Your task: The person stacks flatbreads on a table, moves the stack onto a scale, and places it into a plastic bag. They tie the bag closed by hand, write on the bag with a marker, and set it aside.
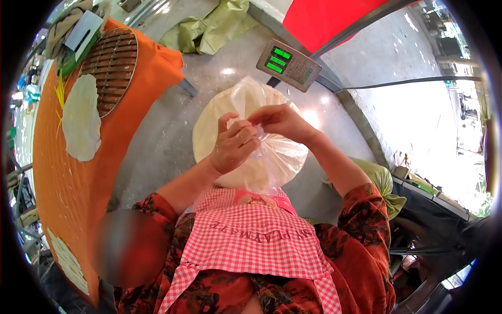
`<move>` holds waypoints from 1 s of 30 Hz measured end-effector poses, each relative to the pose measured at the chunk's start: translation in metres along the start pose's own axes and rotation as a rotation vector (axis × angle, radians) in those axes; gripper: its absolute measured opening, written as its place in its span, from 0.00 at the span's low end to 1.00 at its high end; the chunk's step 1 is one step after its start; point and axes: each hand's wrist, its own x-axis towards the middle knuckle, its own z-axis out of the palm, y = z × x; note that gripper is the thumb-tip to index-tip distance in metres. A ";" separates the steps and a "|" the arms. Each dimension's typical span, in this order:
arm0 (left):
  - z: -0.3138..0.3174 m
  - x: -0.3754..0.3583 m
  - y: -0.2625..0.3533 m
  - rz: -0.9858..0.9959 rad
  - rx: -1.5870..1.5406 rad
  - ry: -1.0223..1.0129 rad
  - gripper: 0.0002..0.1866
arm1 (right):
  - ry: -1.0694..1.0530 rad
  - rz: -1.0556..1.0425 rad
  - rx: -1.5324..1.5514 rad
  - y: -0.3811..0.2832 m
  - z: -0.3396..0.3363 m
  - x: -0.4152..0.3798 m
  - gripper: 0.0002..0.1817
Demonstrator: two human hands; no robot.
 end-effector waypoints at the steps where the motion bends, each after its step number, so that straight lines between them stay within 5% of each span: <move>1: -0.002 0.000 0.002 -0.025 0.011 0.015 0.06 | 0.025 0.018 0.078 -0.004 -0.003 -0.004 0.19; 2: -0.004 0.000 0.004 -0.048 0.022 0.030 0.06 | 0.051 0.036 0.156 -0.007 -0.003 -0.007 0.19; 6: -0.004 0.004 0.008 -0.008 0.008 -0.018 0.07 | 0.173 -0.333 -0.747 -0.026 0.021 -0.013 0.12; 7: -0.006 0.005 0.008 -0.007 -0.015 -0.074 0.07 | 0.248 -0.434 -0.852 -0.032 0.026 -0.014 0.05; 10: -0.012 0.005 0.013 -0.060 -0.051 -0.174 0.06 | 0.345 -0.422 -0.940 -0.037 0.031 -0.027 0.06; 14: -0.008 -0.008 0.022 -0.184 -0.101 -0.236 0.06 | 0.579 -0.377 -0.801 0.014 0.015 -0.024 0.07; 17: 0.019 -0.136 0.010 -0.448 -0.053 -0.435 0.09 | 0.718 -0.107 -0.791 0.129 -0.035 -0.025 0.06; 19: 0.031 -0.176 0.004 -0.525 -0.052 -0.367 0.07 | 0.772 -0.052 -0.798 0.163 -0.036 -0.023 0.06; 23: 0.017 -0.145 0.007 -1.031 -0.049 -0.439 0.03 | 0.890 -0.105 -0.741 0.123 -0.030 -0.021 0.06; 26: -0.010 -0.068 0.010 -1.266 -0.418 -0.377 0.03 | 0.859 -0.210 -0.472 0.068 0.000 -0.029 0.06; 28: 0.002 -0.042 0.009 -0.951 -0.637 -0.267 0.04 | 0.712 -0.224 -0.369 0.040 0.036 -0.027 0.06; 30: 0.013 -0.040 0.011 -0.928 -0.887 -0.220 0.05 | 0.502 -0.419 -0.439 0.006 0.055 -0.019 0.03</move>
